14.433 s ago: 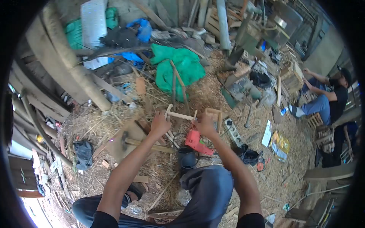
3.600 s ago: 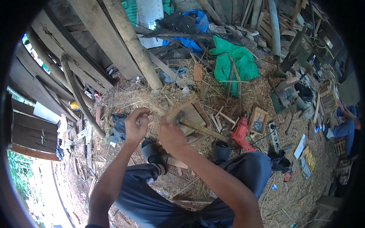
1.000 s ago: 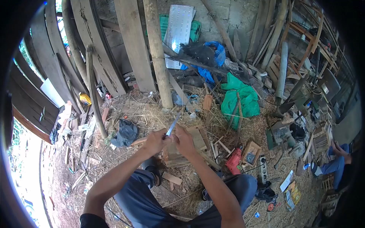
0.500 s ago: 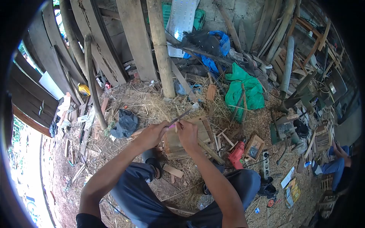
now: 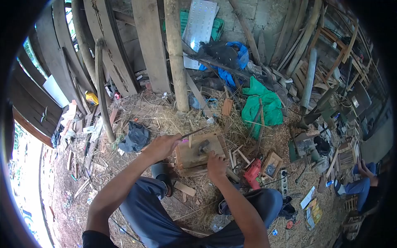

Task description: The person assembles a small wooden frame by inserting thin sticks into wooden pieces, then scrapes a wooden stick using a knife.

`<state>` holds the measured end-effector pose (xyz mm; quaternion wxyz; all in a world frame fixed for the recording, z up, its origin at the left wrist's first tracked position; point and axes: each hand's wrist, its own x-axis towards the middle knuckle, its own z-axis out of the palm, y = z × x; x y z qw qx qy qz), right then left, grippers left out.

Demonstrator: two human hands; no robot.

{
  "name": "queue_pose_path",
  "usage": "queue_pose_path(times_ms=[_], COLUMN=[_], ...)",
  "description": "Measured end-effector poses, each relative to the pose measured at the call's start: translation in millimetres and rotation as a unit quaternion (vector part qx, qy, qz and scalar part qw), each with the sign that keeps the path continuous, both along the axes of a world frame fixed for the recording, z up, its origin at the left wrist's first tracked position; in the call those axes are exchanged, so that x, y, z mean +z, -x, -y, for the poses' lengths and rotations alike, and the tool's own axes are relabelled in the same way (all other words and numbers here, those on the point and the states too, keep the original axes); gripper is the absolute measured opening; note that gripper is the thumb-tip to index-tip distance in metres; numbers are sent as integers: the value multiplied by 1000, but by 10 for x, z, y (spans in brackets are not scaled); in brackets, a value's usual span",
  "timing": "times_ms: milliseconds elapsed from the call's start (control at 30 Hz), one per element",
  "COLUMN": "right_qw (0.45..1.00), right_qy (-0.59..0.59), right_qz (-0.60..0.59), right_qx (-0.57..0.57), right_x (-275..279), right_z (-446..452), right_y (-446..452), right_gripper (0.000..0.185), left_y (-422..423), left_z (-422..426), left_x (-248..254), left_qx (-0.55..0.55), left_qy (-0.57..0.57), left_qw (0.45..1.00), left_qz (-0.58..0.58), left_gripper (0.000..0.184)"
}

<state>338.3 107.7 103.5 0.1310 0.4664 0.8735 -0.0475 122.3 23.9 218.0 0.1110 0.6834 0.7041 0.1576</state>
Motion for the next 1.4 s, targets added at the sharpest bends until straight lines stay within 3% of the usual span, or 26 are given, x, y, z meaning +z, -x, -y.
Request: queue_pose_path(times_ms=[100,200,267,400,500,567,600,667,700,767,800,867,967,1267,1400], right_qw=[998,995,1000,999,996,962,962,888,888,879,878,886,894,887,903], right_qy=[34,-61,-19,-31,59,214,217,301,301,149,154,38,152,37,87], right_qz=[16,-41,-13,26,-64,-159,-158,-320,-319,-443,-444,-460,-422,-453,-419], right_qx=[43,65,-1,12,3,-55,-56,-138,-140,-92,-92,35,-18,81,34], right_x=[-106,-38,-90,-103,104,13,241,1016,1094,1210,1308,1539,1672,1172,1501], right_z=[-81,-59,-39,-26,-140,-399,-426,-348,-326,-322,-241,-65,90,38,143], right_y=[-86,-155,-177,-105,-57,-63,-109,-259,-323,-379,-372,-302,-172,-109,-67], right_gripper=[62,60,59,59,53,47,47,36,36,28,28,22,23,19,19], left_y=[8,-9,-31,-166,-192,-192,-202,-191,-179,-177,-182,-182,-257,-283,-268], left_z=[50,62,44,46,5,32,41,25,19,1,13,22,-17,-40,0], left_x=[8,-61,-67,-39,-18,-35,-29,-17,-24,-31,-32,-38,-19,14,9], left_qx=[12,17,21,48,53,59,59,57,57,62,59,59,45,33,39], left_qy=[10,5,-1,5,34,64,41,16,19,20,13,9,35,36,62], left_qw=[1000,1000,1000,999,998,996,997,998,998,998,998,998,998,994,993], left_qz=[-16,-6,3,0,8,5,7,9,-4,-16,-22,-30,-39,-99,-88], left_gripper=[24,24,24,23,26,29,27,25,25,25,25,26,25,32,36])
